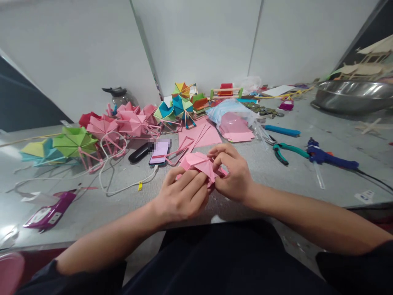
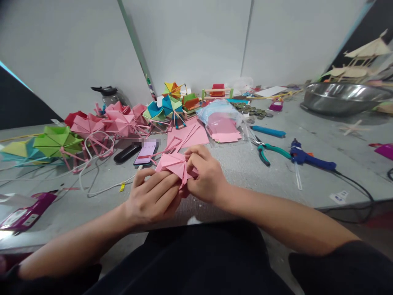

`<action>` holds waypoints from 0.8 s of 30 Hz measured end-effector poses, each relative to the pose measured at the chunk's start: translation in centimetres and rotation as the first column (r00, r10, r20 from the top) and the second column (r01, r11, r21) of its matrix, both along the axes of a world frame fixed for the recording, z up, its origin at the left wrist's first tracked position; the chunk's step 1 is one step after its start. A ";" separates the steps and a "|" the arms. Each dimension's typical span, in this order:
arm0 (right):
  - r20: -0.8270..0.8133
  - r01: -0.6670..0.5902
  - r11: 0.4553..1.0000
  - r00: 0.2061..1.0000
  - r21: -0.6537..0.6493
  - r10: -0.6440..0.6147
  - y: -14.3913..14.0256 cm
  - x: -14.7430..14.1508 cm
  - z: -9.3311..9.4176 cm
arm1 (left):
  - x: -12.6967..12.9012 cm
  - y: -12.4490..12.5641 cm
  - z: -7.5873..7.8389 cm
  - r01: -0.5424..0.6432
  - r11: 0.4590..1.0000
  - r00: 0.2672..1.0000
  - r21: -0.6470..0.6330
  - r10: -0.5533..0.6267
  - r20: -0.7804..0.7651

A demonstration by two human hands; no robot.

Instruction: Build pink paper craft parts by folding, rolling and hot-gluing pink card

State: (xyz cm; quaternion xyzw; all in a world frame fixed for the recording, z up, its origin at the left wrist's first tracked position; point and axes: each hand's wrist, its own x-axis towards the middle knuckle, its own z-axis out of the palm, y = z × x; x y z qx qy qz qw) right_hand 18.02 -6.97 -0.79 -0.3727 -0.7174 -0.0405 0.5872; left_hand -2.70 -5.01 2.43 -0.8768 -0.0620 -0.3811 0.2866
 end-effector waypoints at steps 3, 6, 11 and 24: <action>0.058 0.035 0.999 0.998 0.031 -0.036 -0.3 0.0 0.4 | -0.1 -0.1 0.2 0.013 0.999 0.999 0.038 -0.011 -0.044; 0.149 0.119 0.989 0.980 0.086 -0.131 -0.7 0.1 0.9 | 0.0 -0.2 0.2 0.022 0.998 0.998 0.055 -0.019 -0.061; 0.295 0.208 0.974 0.928 0.091 -0.226 -1.2 0.4 1.8 | 0.2 -0.9 0.0 -0.026 0.997 0.995 0.074 0.033 -0.093; 0.345 0.220 0.973 0.910 0.067 -0.229 -2.1 -0.2 3.3 | 0.7 -1.5 0.8 -0.011 0.995 0.989 0.096 0.025 -0.146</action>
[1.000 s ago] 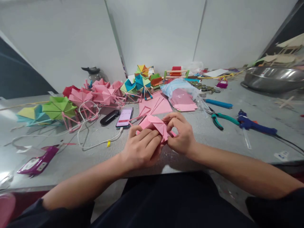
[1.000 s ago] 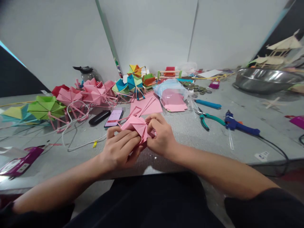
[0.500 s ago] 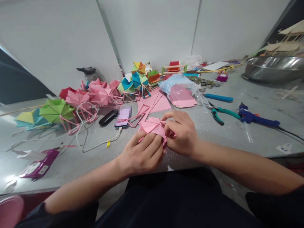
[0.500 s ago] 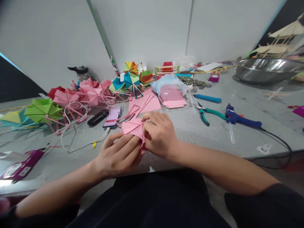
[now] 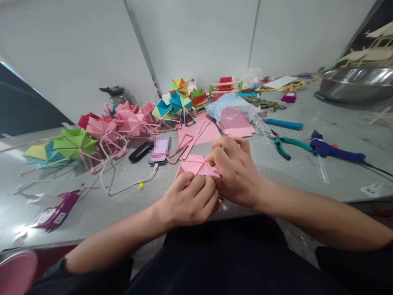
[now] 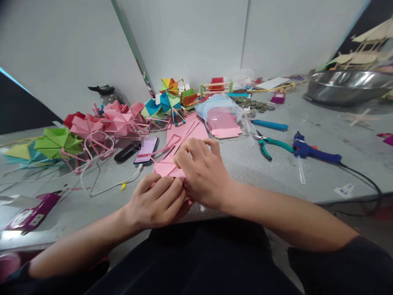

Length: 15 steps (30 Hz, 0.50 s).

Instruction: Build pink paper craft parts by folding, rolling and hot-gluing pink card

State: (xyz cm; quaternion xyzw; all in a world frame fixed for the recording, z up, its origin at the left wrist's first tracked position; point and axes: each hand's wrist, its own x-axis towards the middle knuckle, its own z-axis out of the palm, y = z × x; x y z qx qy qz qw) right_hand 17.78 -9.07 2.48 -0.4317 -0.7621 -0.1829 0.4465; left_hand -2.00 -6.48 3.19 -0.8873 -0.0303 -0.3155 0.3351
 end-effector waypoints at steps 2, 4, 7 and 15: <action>-0.024 -0.011 1.000 1.000 -0.012 0.011 0.2 0.2 0.0 | 0.0 0.0 0.0 -0.025 1.000 1.000 -0.012 0.025 0.019; -0.084 -0.022 0.999 0.996 -0.033 0.019 0.7 0.6 0.0 | 0.0 0.2 0.0 -0.041 0.997 0.998 -0.063 0.044 0.049; -0.186 -0.021 0.995 0.983 -0.093 0.004 1.5 1.4 -0.2 | -0.2 0.8 0.0 -0.004 0.978 0.995 -0.206 0.025 0.099; -0.336 -0.057 0.989 0.942 -0.135 0.009 2.7 2.2 -1.0 | -1.1 3.3 -0.6 -0.011 0.872 0.992 -0.490 0.070 0.102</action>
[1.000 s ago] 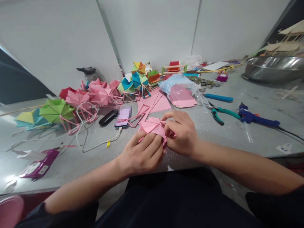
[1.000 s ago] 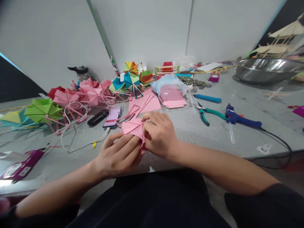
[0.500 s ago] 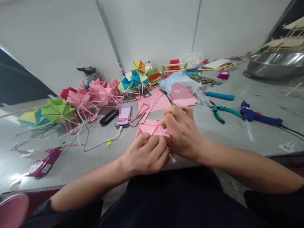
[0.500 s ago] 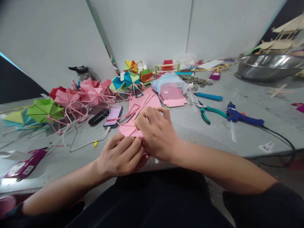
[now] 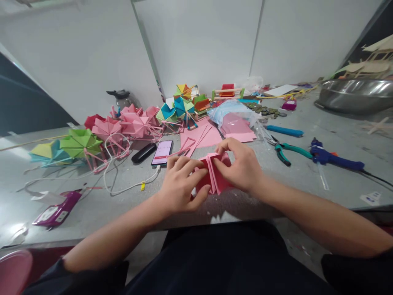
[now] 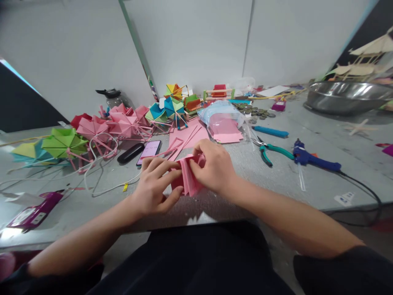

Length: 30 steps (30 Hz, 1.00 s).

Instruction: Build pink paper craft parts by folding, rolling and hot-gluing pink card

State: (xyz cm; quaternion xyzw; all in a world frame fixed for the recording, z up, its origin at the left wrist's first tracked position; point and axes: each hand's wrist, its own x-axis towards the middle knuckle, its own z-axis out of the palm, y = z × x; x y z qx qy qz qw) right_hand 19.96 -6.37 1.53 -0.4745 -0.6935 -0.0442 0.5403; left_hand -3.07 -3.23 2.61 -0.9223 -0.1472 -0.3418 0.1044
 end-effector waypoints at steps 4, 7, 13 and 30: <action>0.002 -0.053 0.998 0.999 0.034 0.053 0.6 0.6 0.0 | -0.3 0.9 -0.1 0.029 0.986 0.996 -0.164 -0.043 -0.080; 0.045 -0.093 0.996 0.995 0.009 0.093 1.1 1.2 0.0 | -0.1 1.2 -0.6 0.050 0.980 0.993 -0.194 -0.070 -0.100; 0.238 -0.190 0.982 0.954 0.004 0.184 0.4 2.4 0.8 | 0.8 1.2 -1.3 0.083 0.968 0.993 -0.236 -0.101 -0.067; 0.439 -0.482 0.780 0.646 -0.399 0.624 -1.1 2.2 3.0 | 0.8 1.0 -1.0 0.144 0.912 0.977 -0.385 -0.192 -0.090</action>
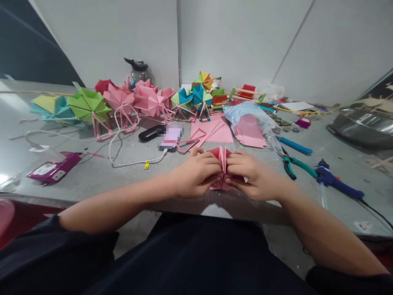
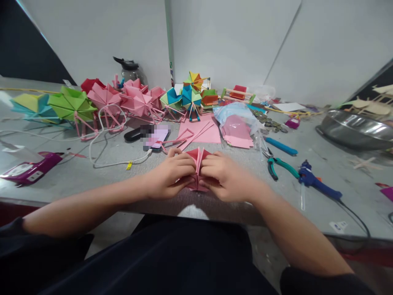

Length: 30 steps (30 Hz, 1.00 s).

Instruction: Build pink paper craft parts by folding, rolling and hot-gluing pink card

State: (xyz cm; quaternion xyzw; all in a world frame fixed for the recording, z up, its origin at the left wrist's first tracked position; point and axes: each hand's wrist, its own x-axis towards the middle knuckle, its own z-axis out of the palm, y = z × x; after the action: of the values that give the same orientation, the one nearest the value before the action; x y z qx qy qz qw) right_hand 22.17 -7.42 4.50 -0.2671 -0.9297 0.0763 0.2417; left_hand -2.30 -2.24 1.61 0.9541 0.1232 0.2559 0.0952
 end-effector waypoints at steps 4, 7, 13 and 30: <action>-0.006 -0.014 1.000 1.000 -0.017 0.014 -0.3 -0.4 0.1 | 0.1 -0.1 0.2 0.048 0.999 0.999 -0.004 -0.048 0.002; -0.011 -0.009 1.000 1.000 -0.022 0.009 -0.6 -0.6 0.1 | 0.1 -0.3 0.2 0.081 0.997 0.997 0.004 -0.081 -0.007; -0.014 -0.028 0.999 1.000 -0.035 0.028 -0.6 -0.4 -0.2 | 0.0 -0.3 0.4 0.143 0.989 0.989 0.026 -0.144 0.041; 0.038 -0.207 0.975 0.978 0.077 0.204 -1.1 -0.9 -1.1 | -0.8 0.5 2.1 0.459 0.888 0.887 -0.017 -0.460 -0.043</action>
State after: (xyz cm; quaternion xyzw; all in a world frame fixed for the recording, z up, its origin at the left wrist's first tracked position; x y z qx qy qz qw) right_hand 21.29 -8.51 3.43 -0.1606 -0.9582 0.0595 0.2294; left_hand -3.13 -1.73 3.75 0.9615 -0.1031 0.2037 0.1533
